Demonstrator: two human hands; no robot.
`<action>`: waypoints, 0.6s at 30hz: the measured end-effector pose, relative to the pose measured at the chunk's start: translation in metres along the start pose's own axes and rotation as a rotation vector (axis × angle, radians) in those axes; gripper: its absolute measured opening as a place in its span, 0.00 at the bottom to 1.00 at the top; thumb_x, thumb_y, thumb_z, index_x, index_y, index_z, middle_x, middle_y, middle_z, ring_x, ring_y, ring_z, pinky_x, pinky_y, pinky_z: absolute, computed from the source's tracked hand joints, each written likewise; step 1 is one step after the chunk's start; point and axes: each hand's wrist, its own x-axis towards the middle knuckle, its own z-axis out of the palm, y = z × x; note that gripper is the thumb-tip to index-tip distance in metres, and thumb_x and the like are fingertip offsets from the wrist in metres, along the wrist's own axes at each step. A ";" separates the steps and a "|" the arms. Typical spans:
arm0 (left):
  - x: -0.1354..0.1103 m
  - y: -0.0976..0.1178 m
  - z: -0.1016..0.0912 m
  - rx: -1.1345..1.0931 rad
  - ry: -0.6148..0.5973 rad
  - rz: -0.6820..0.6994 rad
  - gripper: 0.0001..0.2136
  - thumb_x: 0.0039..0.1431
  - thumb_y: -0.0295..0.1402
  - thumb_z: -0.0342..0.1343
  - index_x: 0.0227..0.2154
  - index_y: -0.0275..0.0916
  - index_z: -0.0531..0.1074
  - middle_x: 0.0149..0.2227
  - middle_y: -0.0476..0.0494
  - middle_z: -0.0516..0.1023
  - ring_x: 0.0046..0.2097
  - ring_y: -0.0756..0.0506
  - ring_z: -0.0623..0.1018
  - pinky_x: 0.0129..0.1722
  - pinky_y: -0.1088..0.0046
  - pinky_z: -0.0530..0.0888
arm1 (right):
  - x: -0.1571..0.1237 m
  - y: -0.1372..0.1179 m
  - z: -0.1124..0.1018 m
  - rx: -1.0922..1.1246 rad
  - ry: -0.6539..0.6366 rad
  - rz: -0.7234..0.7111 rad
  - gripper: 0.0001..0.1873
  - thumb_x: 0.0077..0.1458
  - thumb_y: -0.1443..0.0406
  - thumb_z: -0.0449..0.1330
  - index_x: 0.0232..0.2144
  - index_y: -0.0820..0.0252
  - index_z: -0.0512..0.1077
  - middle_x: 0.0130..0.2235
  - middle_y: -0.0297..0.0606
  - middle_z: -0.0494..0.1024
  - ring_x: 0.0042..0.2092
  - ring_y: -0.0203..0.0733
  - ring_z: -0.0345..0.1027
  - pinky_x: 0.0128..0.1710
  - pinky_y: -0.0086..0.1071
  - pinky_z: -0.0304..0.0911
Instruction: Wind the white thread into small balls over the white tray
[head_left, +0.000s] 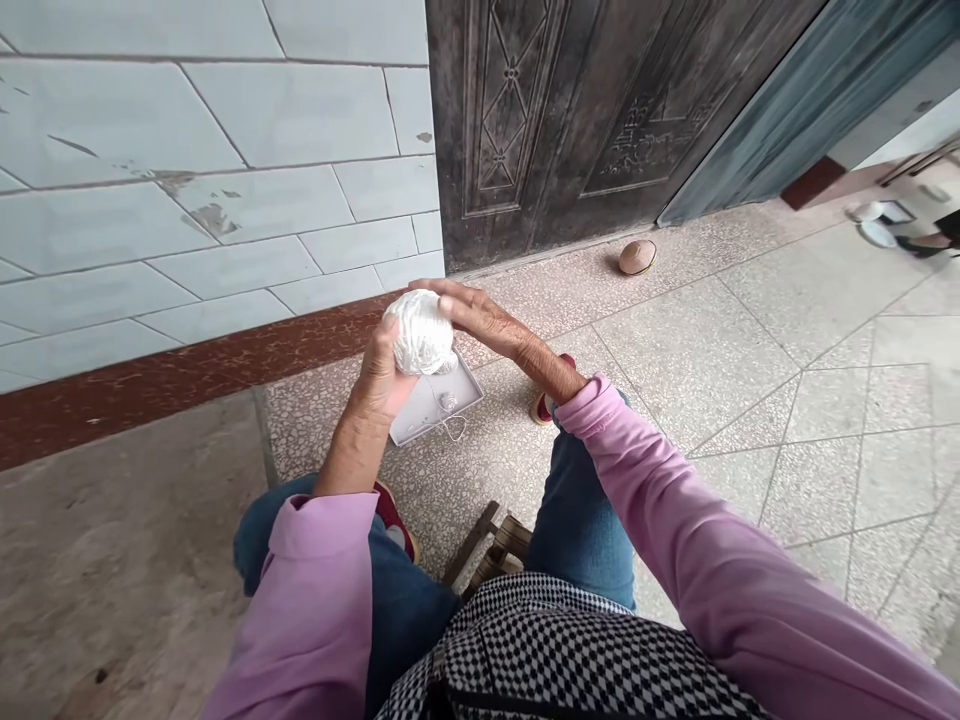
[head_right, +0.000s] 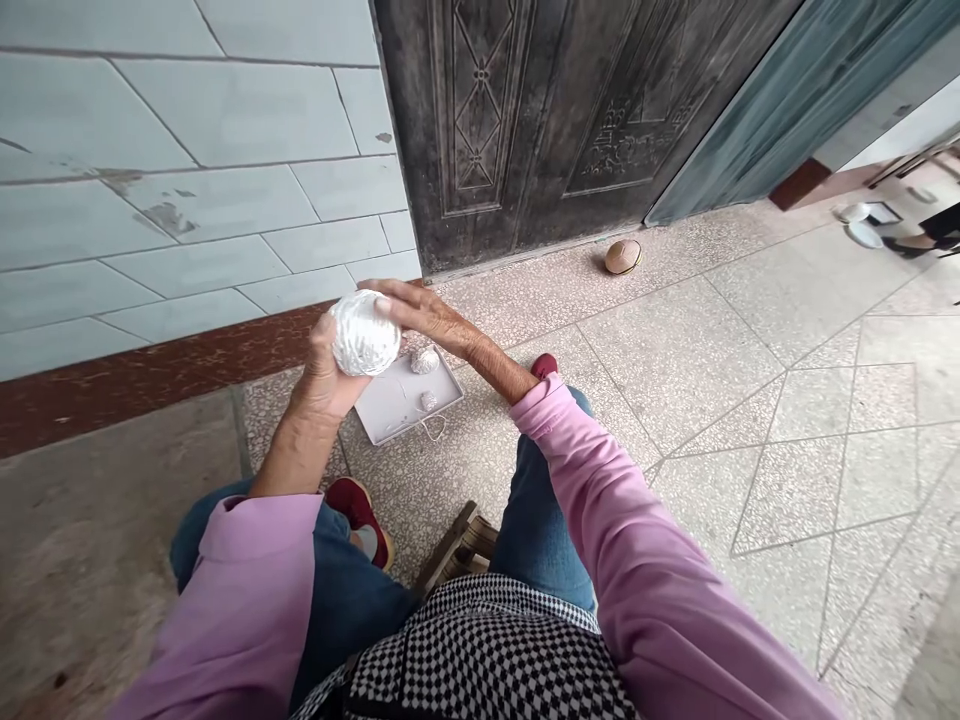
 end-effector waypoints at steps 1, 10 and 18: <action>0.001 0.001 -0.001 -0.016 0.009 0.003 0.45 0.59 0.79 0.80 0.60 0.44 0.87 0.54 0.29 0.94 0.66 0.20 0.92 0.54 0.50 0.94 | -0.001 0.002 0.000 0.056 0.048 0.012 0.27 0.82 0.44 0.77 0.66 0.56 0.85 0.72 0.50 0.91 0.74 0.57 0.84 0.71 0.50 0.88; 0.008 0.002 -0.018 -0.020 0.012 -0.043 0.49 0.60 0.83 0.75 0.63 0.44 0.86 0.52 0.26 0.92 0.59 0.20 0.94 0.38 0.56 0.91 | 0.001 0.058 0.018 0.028 -0.106 0.170 0.30 0.76 0.53 0.83 0.66 0.58 0.77 0.41 0.34 0.89 0.40 0.41 0.86 0.38 0.29 0.87; 0.009 0.010 -0.019 0.002 0.155 0.096 0.42 0.61 0.81 0.77 0.53 0.44 0.88 0.56 0.27 0.92 0.66 0.23 0.91 0.51 0.56 0.94 | -0.001 0.055 0.024 -0.032 0.046 0.162 0.19 0.81 0.70 0.71 0.69 0.62 0.79 0.47 0.41 0.92 0.42 0.41 0.87 0.30 0.23 0.77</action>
